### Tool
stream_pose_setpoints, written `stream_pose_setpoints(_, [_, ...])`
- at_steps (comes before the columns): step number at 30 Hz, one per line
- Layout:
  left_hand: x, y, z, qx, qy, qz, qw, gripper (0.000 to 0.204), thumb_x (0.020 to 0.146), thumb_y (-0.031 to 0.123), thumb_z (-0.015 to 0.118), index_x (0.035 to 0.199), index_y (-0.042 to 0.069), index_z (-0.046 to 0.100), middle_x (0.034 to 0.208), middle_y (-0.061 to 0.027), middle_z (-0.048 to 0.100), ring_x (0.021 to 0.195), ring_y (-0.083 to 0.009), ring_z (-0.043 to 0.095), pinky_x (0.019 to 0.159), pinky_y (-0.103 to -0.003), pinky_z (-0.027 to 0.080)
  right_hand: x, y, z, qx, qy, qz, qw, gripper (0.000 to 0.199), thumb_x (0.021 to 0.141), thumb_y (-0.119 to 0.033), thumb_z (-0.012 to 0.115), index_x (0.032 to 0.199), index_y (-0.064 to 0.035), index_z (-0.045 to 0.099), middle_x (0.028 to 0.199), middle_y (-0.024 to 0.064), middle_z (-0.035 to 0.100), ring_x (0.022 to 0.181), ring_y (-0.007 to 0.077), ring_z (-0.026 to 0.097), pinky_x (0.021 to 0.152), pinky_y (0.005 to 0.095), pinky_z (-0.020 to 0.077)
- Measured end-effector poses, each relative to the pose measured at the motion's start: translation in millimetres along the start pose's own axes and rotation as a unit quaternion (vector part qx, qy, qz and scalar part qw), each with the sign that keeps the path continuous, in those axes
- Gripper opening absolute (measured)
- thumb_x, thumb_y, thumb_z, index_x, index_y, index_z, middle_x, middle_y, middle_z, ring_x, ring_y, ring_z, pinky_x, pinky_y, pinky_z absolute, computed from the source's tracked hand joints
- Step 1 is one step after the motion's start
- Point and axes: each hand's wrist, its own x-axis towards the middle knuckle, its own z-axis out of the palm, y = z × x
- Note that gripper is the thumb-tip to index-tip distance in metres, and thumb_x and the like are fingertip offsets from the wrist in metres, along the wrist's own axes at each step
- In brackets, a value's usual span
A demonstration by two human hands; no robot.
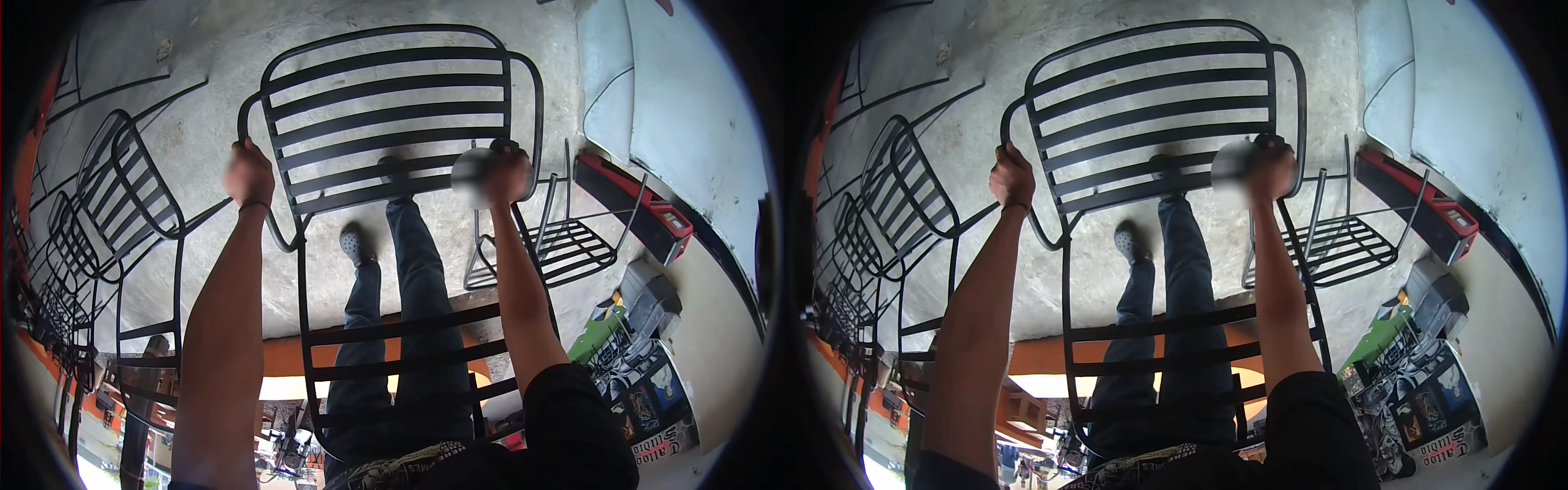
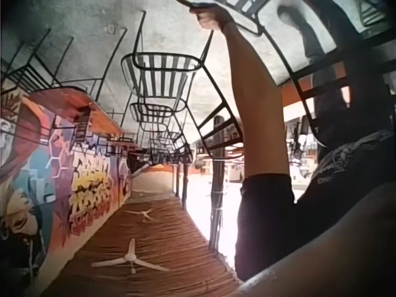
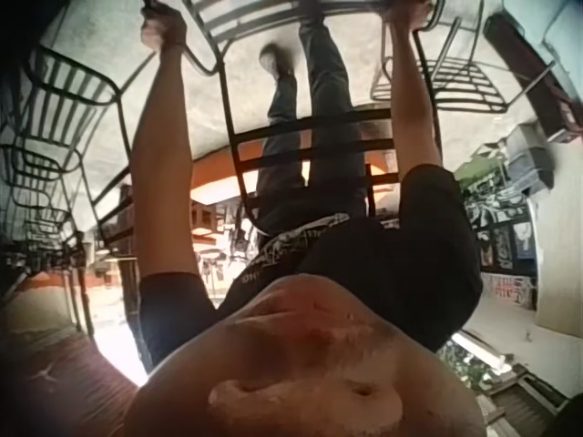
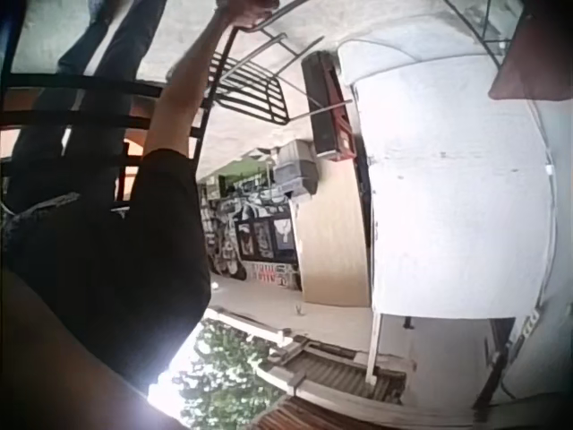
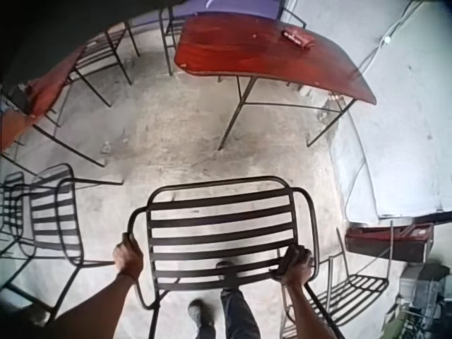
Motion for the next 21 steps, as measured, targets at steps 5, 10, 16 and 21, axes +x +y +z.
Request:
stream_pose_setpoints(5, [-4.3, 10.0, 1.7, -0.018, -0.005, 0.005, 1.000, 0.028, 0.098, 0.031, 0.042, 0.088, 0.007, 0.053, 0.063, -0.0211, 0.063, 0.058, -0.0424, 0.063, 0.053, -0.052, 0.050, 67.4, 5.0, 47.7, 0.193, 0.055, 0.250, 0.947, 0.060, 0.091, -0.054, 0.052, 0.121, -0.0026, 0.049, 0.113, 0.0239, 0.058, 0.092, 0.0465, 0.061, 0.073, 0.0531, 0.0489])
stream_pose_setpoints(10, [-2.2, -2.1, 2.4, 0.003, -0.005, 0.008, 1.000, 0.028, 0.098, 0.030, 0.042, 0.087, 0.007, 0.052, 0.062, -0.0211, 0.063, 0.057, -0.0417, 0.062, 0.051, -0.051, 0.049, 46.0, -90.0, 41.3, 0.254, 0.137, 0.090, 0.953, 0.055, 0.090, -0.046, 0.059, 0.118, 0.0006, 0.050, 0.117, 0.0223, 0.057, 0.097, 0.0447, 0.058, 0.080, 0.0482, 0.0482])
stream_pose_setpoints(16, [-1.5, 1.4, 0.3, -0.006, -0.033, -0.012, 0.999, 0.031, 0.100, 0.032, 0.039, 0.090, 0.006, 0.052, 0.067, -0.0232, 0.063, 0.063, -0.0446, 0.062, 0.056, -0.054, 0.049, 72.5, -125.1, 29.7, 0.192, 0.133, -0.351, 0.907, 0.050, 0.085, -0.034, 0.068, 0.124, -0.0068, 0.052, 0.116, 0.0139, 0.059, 0.108, 0.0361, 0.052, 0.089, 0.0439, 0.0437])
stream_pose_setpoints(21, [-4.9, 2.7, 2.5, 0.001, -0.016, 0.010, 1.000, 0.027, 0.099, 0.029, 0.042, 0.088, 0.005, 0.052, 0.063, -0.0218, 0.063, 0.057, -0.0419, 0.062, 0.051, -0.051, 0.049, 76.6, -166.9, 29.3, 0.123, 0.089, -0.496, 0.855, 0.046, 0.086, -0.037, 0.064, 0.127, -0.0170, 0.054, 0.124, 0.0121, 0.056, 0.103, 0.0354, 0.054, 0.086, 0.0442, 0.0447])
